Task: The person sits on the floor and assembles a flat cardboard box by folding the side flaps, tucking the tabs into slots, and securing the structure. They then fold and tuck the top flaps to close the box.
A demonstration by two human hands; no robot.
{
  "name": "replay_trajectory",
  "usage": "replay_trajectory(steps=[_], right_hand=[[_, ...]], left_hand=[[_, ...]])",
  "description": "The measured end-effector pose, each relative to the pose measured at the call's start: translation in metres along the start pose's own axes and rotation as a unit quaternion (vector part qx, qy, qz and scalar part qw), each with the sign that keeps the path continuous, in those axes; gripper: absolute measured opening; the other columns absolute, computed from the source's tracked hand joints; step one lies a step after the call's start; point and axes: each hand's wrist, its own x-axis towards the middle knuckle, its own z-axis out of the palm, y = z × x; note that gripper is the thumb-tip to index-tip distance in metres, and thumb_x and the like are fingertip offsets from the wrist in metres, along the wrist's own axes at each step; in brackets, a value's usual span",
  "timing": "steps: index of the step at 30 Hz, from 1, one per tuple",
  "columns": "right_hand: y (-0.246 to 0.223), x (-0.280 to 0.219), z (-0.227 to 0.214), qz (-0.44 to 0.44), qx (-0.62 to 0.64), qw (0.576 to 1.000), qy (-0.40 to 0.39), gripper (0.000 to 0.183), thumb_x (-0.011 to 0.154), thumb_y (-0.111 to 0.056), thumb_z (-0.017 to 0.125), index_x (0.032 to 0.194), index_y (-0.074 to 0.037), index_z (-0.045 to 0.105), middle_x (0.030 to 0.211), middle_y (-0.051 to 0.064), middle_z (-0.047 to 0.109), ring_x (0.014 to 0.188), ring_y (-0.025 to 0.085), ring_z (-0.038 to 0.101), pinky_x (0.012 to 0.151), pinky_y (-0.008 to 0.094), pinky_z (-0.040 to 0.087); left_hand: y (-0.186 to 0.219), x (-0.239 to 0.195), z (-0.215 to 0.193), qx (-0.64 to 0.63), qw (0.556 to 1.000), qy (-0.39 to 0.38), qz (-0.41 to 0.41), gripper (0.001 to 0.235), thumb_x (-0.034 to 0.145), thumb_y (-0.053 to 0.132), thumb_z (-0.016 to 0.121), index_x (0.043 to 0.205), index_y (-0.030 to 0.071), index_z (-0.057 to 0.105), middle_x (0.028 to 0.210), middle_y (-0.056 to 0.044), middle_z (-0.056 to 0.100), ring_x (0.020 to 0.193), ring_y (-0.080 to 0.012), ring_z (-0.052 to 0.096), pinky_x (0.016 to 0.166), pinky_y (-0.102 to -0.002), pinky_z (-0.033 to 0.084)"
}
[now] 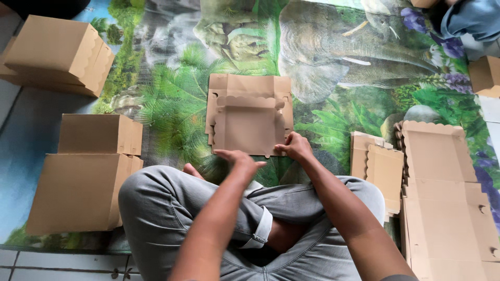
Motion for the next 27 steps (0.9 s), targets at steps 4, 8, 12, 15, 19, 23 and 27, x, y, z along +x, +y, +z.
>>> replay_trajectory(steps=[4, 8, 12, 15, 19, 23, 27], right_hand=[[-0.004, -0.005, -0.002, 0.002, 0.003, 1.000, -0.001, 0.049, 0.070, -0.059, 0.089, 0.096, -0.022, 0.070, 0.106, 0.018, 0.074, 0.116, 0.039, 0.069, 0.097, 0.047, 0.055], [-0.006, -0.007, -0.004, 0.004, 0.004, 1.000, 0.001, 0.050, 0.070, -0.058, 0.090, 0.096, -0.020, 0.070, 0.107, 0.020, 0.073, 0.117, 0.040, 0.069, 0.098, 0.048, 0.054], [-0.015, -0.013, -0.010, 0.011, -0.005, 1.000, -0.003, 0.049, 0.071, -0.056, 0.090, 0.097, -0.019, 0.072, 0.109, 0.022, 0.074, 0.118, 0.040, 0.069, 0.098, 0.048, 0.054], [-0.013, -0.008, -0.010, 0.007, -0.005, 1.000, -0.002, 0.048, 0.072, -0.055, 0.089, 0.097, -0.019, 0.071, 0.107, 0.021, 0.074, 0.117, 0.041, 0.069, 0.096, 0.049, 0.055], [-0.013, -0.012, -0.009, 0.017, 0.000, 1.000, -0.010, 0.050, 0.071, -0.057, 0.090, 0.098, -0.020, 0.071, 0.108, 0.020, 0.075, 0.117, 0.040, 0.069, 0.096, 0.048, 0.055], [-0.004, 0.003, -0.002, 0.010, 0.000, 1.000, -0.011, 0.050, 0.070, -0.057, 0.089, 0.098, -0.020, 0.071, 0.109, 0.022, 0.074, 0.118, 0.041, 0.068, 0.096, 0.048, 0.055], [-0.001, 0.008, 0.004, 0.016, -0.025, 1.000, -0.008, 0.049, 0.068, -0.063, 0.087, 0.097, -0.026, 0.071, 0.108, 0.018, 0.075, 0.116, 0.037, 0.070, 0.094, 0.046, 0.057]], left_hand=[[-0.024, 0.047, 0.018, -0.018, 1.000, 0.004, -0.016, 0.095, 0.096, 0.084, 0.025, 0.162, 0.016, 0.035, 0.169, -0.008, 0.035, 0.158, -0.0360, 0.027, 0.113, -0.085, 0.010], [-0.011, 0.042, 0.023, 0.002, 0.999, 0.014, -0.041, 0.107, 0.090, 0.090, 0.025, 0.163, 0.012, 0.029, 0.171, -0.012, 0.028, 0.159, -0.0377, 0.018, 0.119, -0.078, 0.006], [0.010, 0.031, 0.026, -0.013, 0.997, 0.050, -0.057, 0.113, 0.090, 0.091, 0.032, 0.164, 0.006, 0.030, 0.173, -0.017, 0.024, 0.159, -0.0474, 0.007, 0.114, -0.081, -0.003], [0.039, 0.052, 0.038, -0.005, 0.995, 0.096, -0.024, 0.120, 0.088, 0.092, 0.034, 0.162, -0.002, 0.027, 0.171, -0.022, 0.024, 0.157, -0.0523, 0.009, 0.117, -0.080, 0.001], [0.072, 0.050, 0.047, 0.011, 0.993, 0.114, 0.011, 0.123, 0.086, 0.091, 0.037, 0.162, -0.004, 0.024, 0.170, -0.024, 0.024, 0.157, -0.0519, 0.010, 0.116, -0.081, 0.001], [0.119, 0.073, 0.063, -0.065, 0.977, 0.190, 0.074, 0.104, 0.092, 0.067, 0.055, 0.161, -0.005, 0.025, 0.171, -0.020, 0.022, 0.156, -0.0514, 0.014, 0.121, -0.073, 0.010], [0.146, 0.087, 0.082, -0.103, 0.963, 0.203, 0.143, 0.068, 0.108, 0.028, 0.047, 0.165, 0.006, 0.019, 0.176, -0.014, 0.008, 0.160, -0.0459, 0.008, 0.128, -0.063, 0.008]])
